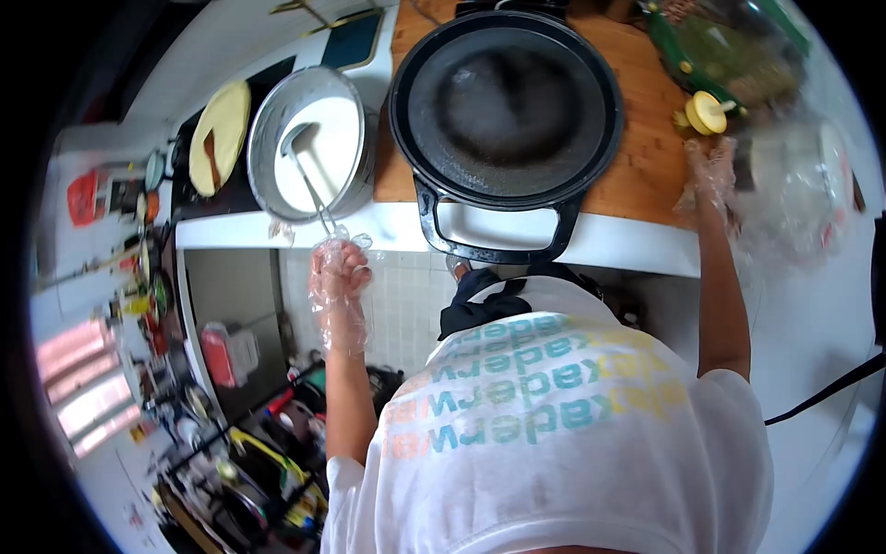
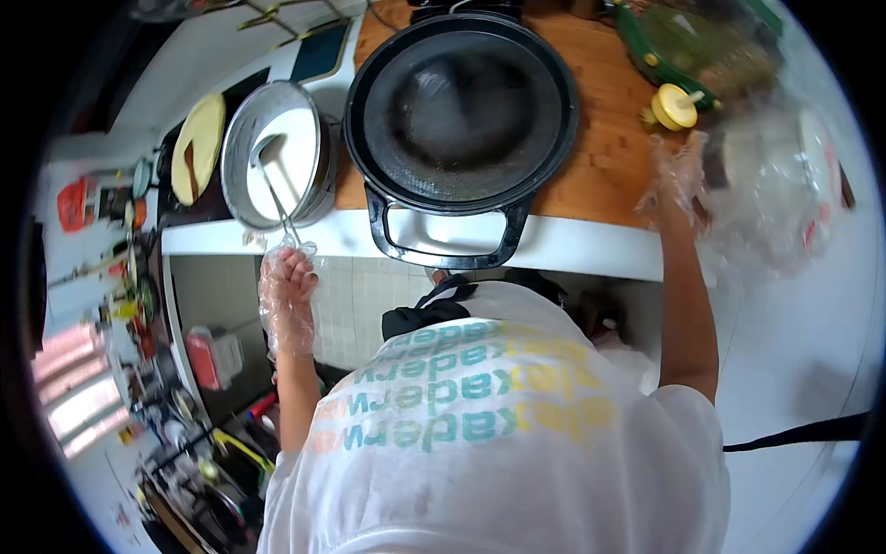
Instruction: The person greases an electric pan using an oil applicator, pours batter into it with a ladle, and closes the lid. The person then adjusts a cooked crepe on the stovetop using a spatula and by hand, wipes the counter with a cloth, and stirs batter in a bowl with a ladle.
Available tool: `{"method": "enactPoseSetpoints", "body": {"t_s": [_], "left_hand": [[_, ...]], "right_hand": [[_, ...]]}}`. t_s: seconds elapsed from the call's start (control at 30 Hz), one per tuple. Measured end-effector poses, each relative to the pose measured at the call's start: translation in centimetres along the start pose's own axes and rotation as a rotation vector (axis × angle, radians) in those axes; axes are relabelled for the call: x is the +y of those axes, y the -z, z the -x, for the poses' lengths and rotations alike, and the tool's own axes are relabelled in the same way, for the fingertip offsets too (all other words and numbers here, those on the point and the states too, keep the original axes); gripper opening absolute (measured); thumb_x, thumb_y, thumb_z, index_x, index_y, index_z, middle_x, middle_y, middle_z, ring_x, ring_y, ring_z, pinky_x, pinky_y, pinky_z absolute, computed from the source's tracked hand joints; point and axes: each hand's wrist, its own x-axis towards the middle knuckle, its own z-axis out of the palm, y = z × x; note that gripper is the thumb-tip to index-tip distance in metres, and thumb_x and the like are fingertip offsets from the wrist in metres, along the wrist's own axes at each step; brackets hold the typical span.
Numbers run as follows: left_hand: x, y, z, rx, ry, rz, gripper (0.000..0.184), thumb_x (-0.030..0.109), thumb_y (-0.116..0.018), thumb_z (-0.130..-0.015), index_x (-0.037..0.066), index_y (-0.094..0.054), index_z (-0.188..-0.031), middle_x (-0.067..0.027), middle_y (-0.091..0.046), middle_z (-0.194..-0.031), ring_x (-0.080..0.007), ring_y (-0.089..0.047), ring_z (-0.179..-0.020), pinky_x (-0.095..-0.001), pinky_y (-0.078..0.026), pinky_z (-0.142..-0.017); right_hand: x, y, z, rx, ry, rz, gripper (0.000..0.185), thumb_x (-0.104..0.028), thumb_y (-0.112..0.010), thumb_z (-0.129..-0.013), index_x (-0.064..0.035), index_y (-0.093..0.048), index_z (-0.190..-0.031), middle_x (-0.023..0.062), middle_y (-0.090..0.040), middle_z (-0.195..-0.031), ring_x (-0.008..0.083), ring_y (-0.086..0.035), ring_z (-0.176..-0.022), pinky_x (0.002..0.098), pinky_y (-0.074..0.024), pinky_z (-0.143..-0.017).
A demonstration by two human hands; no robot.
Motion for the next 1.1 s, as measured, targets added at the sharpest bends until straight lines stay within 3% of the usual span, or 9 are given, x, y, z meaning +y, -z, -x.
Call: {"method": "enactPoseSetpoints", "body": {"t_s": [0.07, 0.2, 0.23, 0.3, 0.33, 0.37, 0.43, 0.77, 1.1], "left_hand": [[0.5, 0.9, -1.1, -0.038, -0.006, 0.033, 0.03, 0.029, -0.052, -0.086, 0.006, -0.048, -0.104, -0.0032, -0.055, -0.09, -0.0116, -0.053, -0.08, -0.0227, -0.043, -0.066], [1.7, 1.2, -3.4, -0.194, 0.037, 0.045, 0.027, 0.03, -0.052, -0.085, 0.008, -0.049, -0.1, -0.002, -0.055, -0.086, -0.0098, -0.052, -0.076, -0.0203, -0.041, -0.06], [2.0, 1.1, -4.1, -0.219, 0.067, -0.014, 0.026, 0.03, -0.053, -0.085, 0.008, -0.049, -0.1, -0.0019, -0.055, -0.085, -0.009, -0.052, -0.075, -0.0195, -0.04, -0.059], [2.6, 1.2, -5.1, -0.235, 0.119, -0.117, 0.025, 0.029, -0.053, -0.085, 0.008, -0.049, -0.098, -0.0018, -0.055, -0.083, -0.0075, -0.051, -0.074, -0.0177, -0.038, -0.056], [2.8, 1.0, -5.5, -0.257, 0.11, -0.099, 0.024, 0.028, -0.055, -0.084, 0.008, -0.05, -0.096, -0.0009, -0.054, -0.079, -0.0058, -0.049, -0.07, -0.0155, -0.036, -0.054], [3.4, 0.5, -5.5, -0.248, 0.096, -0.148, 0.024, 0.03, -0.056, -0.083, 0.009, -0.052, -0.094, 0.0009, -0.052, -0.075, -0.0057, -0.047, -0.067, -0.0178, -0.037, -0.055], [4.0, 0.6, -6.2, -0.309, 0.033, -0.27, 0.025, 0.033, -0.055, -0.082, 0.01, -0.053, -0.092, 0.0022, -0.051, -0.075, -0.0055, -0.046, -0.066, -0.0199, -0.038, -0.058], [2.3, 0.7, -8.1, -0.442, 0.074, -0.003, 0.028, 0.031, -0.056, -0.081, 0.008, -0.054, -0.097, -0.0006, -0.054, -0.081, -0.0063, -0.048, -0.068, -0.0198, -0.038, -0.061], [-1.1, 4.9, -7.2, -0.187, -0.153, 0.3, 0.014, 0.015, -0.056, -0.08, 0.006, -0.054, -0.091, -0.0017, -0.052, -0.074, -0.0074, -0.046, -0.064, -0.0196, -0.034, -0.055]], "right_hand": [[-1.6, 1.6, 4.5, -0.056, -0.06, -0.004, 0.054, -0.013, -0.063, -0.076, 0.0013, -0.039, -0.122, 0.0134, -0.047, -0.116, 0.0174, -0.049, -0.102, 0.0283, -0.0422, -0.083], [-20.8, 5.3, 17.3, 0.167, 0.52, 0.101, 0.045, -0.013, -0.056, -0.076, 0.0009, -0.043, -0.117, 0.0128, -0.042, -0.121, 0.0234, -0.042, -0.11, 0.0353, -0.0359, -0.092], [-22.9, 6.1, 18.9, 0.256, 0.77, -0.195, 0.054, -0.018, -0.054, -0.075, 0.002, -0.036, -0.122, 0.0147, -0.04, -0.124, 0.0252, -0.038, -0.115, 0.0366, -0.0318, -0.096], [-28.1, 9.6, 21.4, 0.633, 1.238, -0.253, 0.091, -0.064, -0.052, -0.069, 0.0016, -0.028, -0.128, 0.0168, -0.038, -0.125, 0.031, -0.036, -0.117, 0.0444, -0.0292, -0.098], [-32.1, 10.3, 22.7, 1.045, 1.346, -0.38, 0.099, -0.076, -0.045, -0.064, -0.0008, -0.032, -0.127, 0.0173, -0.04, -0.122, 0.033, -0.038, -0.114, 0.0484, -0.0319, -0.094], [-34.1, 12.9, 23.7, 1.183, 1.469, -0.284, 0.088, -0.079, -0.037, -0.065, -0.0132, -0.038, -0.123, 0.0089, -0.045, -0.117, 0.0282, -0.04, -0.112, 0.0479, -0.0284, -0.092], [-37.3, 18.1, 25.8, 1.222, 1.629, -0.1, 0.075, -0.074, -0.036, -0.07, -0.0199, -0.042, -0.122, 0.0057, -0.049, -0.113, 0.0233, -0.042, -0.11, 0.0489, -0.0283, -0.09], [-46.0, 19.9, 25.7, 0.774, 1.462, 0.135, 0.06, -0.059, -0.043, -0.074, -0.0162, -0.047, -0.115, 0.0058, -0.052, -0.106, 0.0209, -0.046, -0.103, 0.0424, -0.0328, -0.086], [-52.0, 2.2, 20.2, 0.172, 1.353, -0.132, 0.045, -0.044, -0.049, -0.078, -0.0125, -0.052, -0.109, 0.0059, -0.055, -0.099, 0.0186, -0.05, -0.095, 0.0359, -0.0374, -0.082]]}}
